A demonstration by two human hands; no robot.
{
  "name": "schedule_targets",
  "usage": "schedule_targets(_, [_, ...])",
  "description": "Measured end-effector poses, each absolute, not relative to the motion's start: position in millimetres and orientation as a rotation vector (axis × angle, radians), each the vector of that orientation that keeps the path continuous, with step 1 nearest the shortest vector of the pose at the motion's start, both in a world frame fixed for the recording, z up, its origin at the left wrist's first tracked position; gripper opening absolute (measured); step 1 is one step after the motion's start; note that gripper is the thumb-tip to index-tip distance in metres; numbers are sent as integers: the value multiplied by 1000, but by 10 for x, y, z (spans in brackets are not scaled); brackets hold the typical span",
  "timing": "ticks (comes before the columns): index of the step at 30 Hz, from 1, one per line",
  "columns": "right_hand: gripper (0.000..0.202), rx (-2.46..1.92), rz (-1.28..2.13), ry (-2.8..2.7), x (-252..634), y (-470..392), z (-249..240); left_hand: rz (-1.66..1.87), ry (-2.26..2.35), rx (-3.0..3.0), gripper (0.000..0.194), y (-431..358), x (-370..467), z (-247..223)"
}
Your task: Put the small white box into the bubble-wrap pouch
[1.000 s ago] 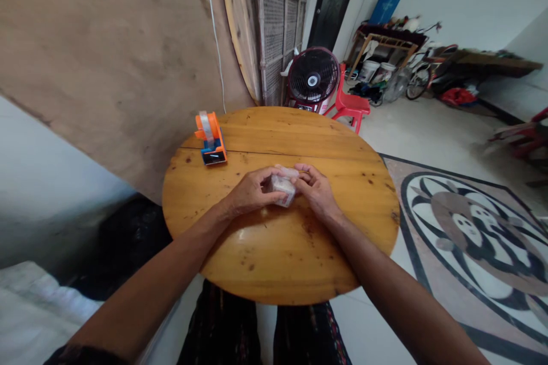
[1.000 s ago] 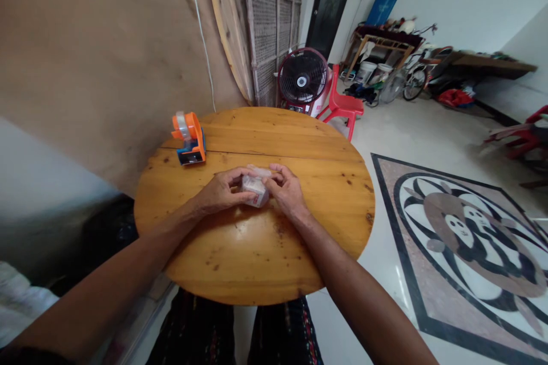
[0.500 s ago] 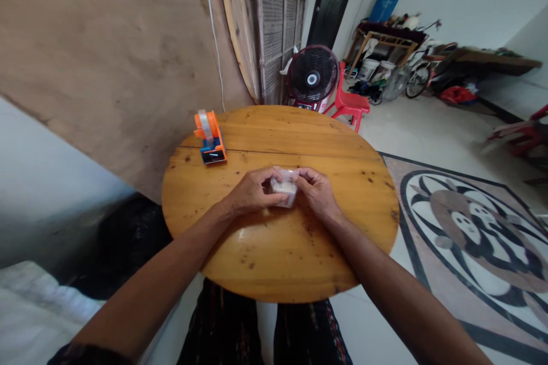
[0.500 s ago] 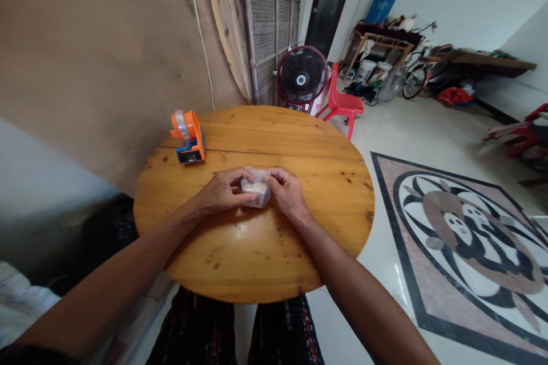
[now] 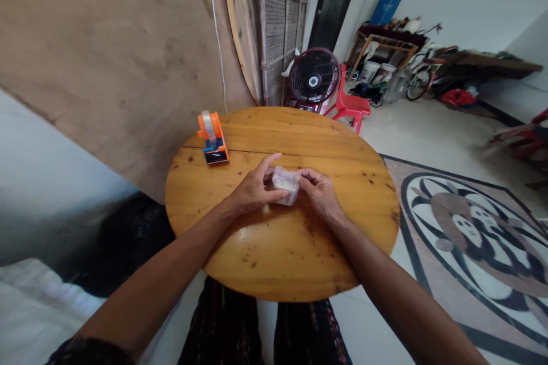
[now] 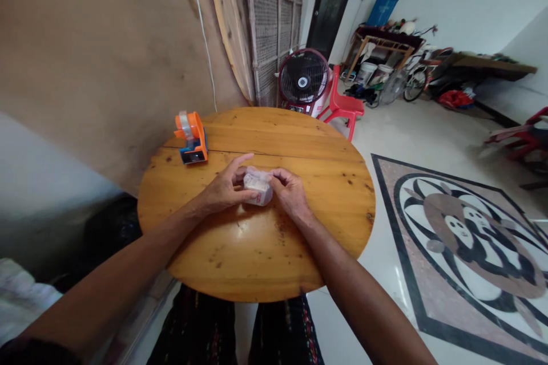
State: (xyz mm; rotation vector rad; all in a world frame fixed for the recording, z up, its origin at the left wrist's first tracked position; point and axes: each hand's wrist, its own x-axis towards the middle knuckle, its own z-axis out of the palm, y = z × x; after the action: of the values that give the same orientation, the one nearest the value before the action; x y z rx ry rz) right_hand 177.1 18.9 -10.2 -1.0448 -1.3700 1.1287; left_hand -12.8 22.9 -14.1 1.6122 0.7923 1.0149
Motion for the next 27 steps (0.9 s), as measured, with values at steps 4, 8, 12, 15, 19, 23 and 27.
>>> schedule_targets(4, [22,-1049,1127,-1384,1771,181,-95,945,819,1551,69,267,-149,-122])
schedule_targets(8, [19,-1054,1139,-1393,1770,176,-115,846,834,1494,54,281,-176,-88])
schedule_targets(12, [17,-1054,1126,-1424,1769,173,-129,794,818,1494,44,260,-185,-41])
schedule_targets(15, [18,-1044,1131,-1430,1759,175,-138,771,825,1489,38,245,-186,-16])
schedule_targets(19, [24,-1015,1122,-1404,1744,193,-174,759,865,1491,40,237,-186,-1])
schedule_targets(23, [23,-1047,952,-1503,1756,192,-183,750,849,1502,38,230,-180,9])
schedule_targets(27, [11,-1001,703,-1660,1777,160,-139,751,805,1504,40,228,-170,-8])
